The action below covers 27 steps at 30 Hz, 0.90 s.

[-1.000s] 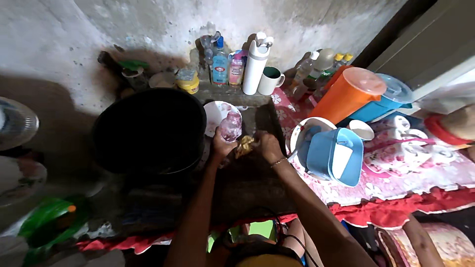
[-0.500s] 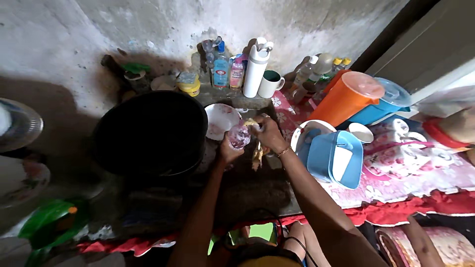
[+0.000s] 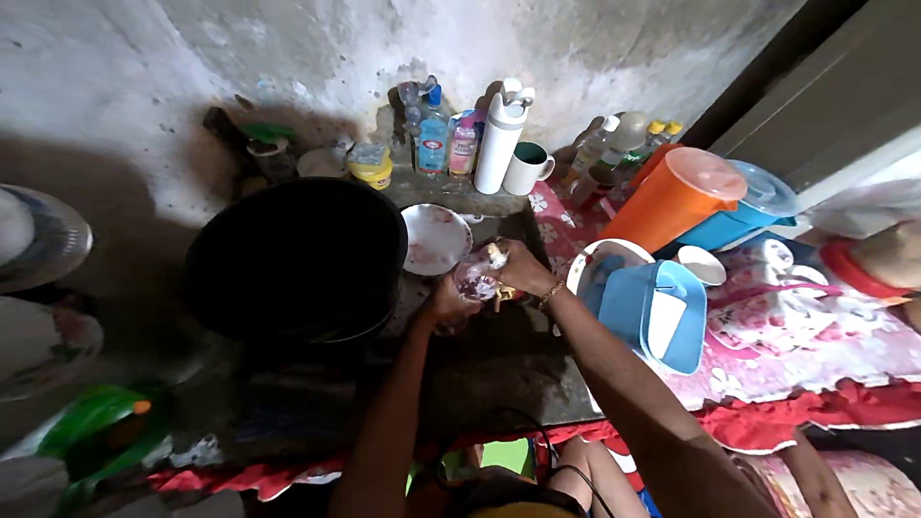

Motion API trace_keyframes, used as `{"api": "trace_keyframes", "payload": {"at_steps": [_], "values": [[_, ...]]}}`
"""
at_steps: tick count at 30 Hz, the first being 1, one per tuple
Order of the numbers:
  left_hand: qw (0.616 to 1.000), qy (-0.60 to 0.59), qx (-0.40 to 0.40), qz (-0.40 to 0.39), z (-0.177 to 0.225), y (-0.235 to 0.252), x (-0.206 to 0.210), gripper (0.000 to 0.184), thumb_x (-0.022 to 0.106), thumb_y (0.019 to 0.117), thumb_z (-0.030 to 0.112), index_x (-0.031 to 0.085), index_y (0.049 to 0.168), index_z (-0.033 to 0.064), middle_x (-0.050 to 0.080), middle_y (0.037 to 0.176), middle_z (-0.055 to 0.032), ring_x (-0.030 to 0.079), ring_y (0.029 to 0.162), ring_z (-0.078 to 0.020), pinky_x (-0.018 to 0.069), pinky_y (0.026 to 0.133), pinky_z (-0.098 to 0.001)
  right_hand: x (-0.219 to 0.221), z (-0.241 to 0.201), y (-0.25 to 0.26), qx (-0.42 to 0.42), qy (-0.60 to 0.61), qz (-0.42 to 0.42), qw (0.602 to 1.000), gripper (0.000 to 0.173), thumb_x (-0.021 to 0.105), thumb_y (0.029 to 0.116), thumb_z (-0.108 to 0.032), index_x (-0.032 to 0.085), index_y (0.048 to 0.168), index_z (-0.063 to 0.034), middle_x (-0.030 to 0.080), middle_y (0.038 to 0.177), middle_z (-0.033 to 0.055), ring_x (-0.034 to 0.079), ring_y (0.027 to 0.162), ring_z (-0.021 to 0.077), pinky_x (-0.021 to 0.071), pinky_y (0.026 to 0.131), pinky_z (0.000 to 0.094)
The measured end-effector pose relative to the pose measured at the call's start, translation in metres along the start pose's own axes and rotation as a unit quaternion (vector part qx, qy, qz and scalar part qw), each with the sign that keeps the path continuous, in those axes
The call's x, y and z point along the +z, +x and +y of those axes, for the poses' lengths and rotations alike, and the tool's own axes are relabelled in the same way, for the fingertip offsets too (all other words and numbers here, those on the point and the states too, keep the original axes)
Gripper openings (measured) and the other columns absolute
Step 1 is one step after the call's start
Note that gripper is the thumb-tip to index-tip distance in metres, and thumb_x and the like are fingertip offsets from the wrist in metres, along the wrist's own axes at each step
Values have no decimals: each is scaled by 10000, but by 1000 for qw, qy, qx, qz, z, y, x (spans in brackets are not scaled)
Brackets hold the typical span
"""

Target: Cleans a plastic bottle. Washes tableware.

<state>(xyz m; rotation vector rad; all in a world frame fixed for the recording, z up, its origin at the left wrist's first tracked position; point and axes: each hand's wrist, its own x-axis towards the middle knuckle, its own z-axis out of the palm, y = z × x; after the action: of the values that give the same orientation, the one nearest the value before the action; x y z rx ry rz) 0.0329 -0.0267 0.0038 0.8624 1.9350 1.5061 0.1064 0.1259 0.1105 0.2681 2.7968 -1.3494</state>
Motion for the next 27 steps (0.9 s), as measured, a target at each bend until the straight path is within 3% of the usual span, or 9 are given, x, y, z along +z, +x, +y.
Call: {"api": "trace_keyframes", "payload": {"at_steps": [4, 7, 11, 14, 16, 18, 21, 25, 27], "values": [[1000, -5, -3, 30, -5, 1, -1, 865, 870, 731, 61, 421, 1448, -119, 599, 1341, -265, 609, 1243, -246, 477, 1093, -367, -18, -6, -20, 56, 29, -71, 995, 379, 548, 1045, -81, 524, 1413, 6, 610, 1337, 185, 598, 1196, 207, 474, 1047, 378], [1000, 1, -2, 28, -3, 0, -1, 842, 858, 737, 36, 423, 1438, -130, 597, 1342, -267, 612, 1239, -239, 480, 1090, -353, -29, -8, -26, 55, -48, -79, 994, 400, 537, 1028, -15, 537, 1427, 3, 588, 1396, 210, 559, 1292, 265, 421, 1114, 422], [1000, 5, 7, 22, -2, -1, -1, 824, 865, 737, 57, 444, 1420, -130, 617, 1311, -262, 624, 1219, -226, 489, 1079, -344, -37, 12, -19, -31, -20, 57, 998, 484, 659, 933, 42, 514, 1392, -2, 663, 1203, 200, 666, 1030, 264, 549, 918, 451], [1000, 7, 14, 20, -2, -1, 1, 788, 846, 734, 43, 466, 1402, -130, 628, 1290, -257, 635, 1194, -225, 498, 1063, -347, -33, 2, -15, 16, 30, 155, 987, 413, 754, 927, -89, 544, 1264, 26, 663, 1027, 178, 642, 867, 233, 553, 791, 425], [1000, 14, 7, 16, -2, 0, 2, 803, 851, 739, 52, 457, 1417, -123, 623, 1304, -259, 627, 1213, -235, 488, 1077, -359, -24, -7, -10, 15, -1, 190, 982, 370, 805, 890, -133, 598, 1134, 53, 650, 944, 214, 628, 789, 300, 537, 716, 486], [1000, 19, -3, 14, -3, 1, 2, 809, 852, 744, 49, 450, 1427, -114, 622, 1306, -256, 625, 1218, -238, 486, 1082, -364, -12, -12, -8, -10, -64, 148, 987, 353, 809, 891, -160, 644, 1115, 58, 660, 1043, 243, 658, 885, 351, 554, 792, 519], [999, -6, 7, 32, -6, 1, 0, 830, 853, 733, 30, 430, 1428, -133, 617, 1307, -261, 630, 1204, -227, 494, 1068, -348, -16, -15, -11, -30, -114, 31, 993, 320, 701, 957, -91, 653, 1253, 22, 558, 1362, 264, 593, 1206, 373, 496, 1023, 507], [999, -16, 22, 30, -12, -1, 2, 825, 864, 730, 68, 450, 1417, -127, 624, 1298, -257, 632, 1201, -231, 495, 1066, -361, -23, -12, -19, -37, -151, -26, 988, 252, 629, 961, 15, 701, 1201, 41, 663, 1224, 257, 627, 1167, 366, 476, 1035, 495], [1000, 0, 12, 20, -6, -1, 1, 812, 863, 754, 72, 449, 1427, -117, 619, 1312, -257, 624, 1219, -236, 481, 1084, -361, -30, -20, -19, -19, -155, -63, 986, 259, 615, 966, 20, 709, 1207, 35, 648, 1239, 247, 617, 1163, 350, 476, 1026, 486]]}}
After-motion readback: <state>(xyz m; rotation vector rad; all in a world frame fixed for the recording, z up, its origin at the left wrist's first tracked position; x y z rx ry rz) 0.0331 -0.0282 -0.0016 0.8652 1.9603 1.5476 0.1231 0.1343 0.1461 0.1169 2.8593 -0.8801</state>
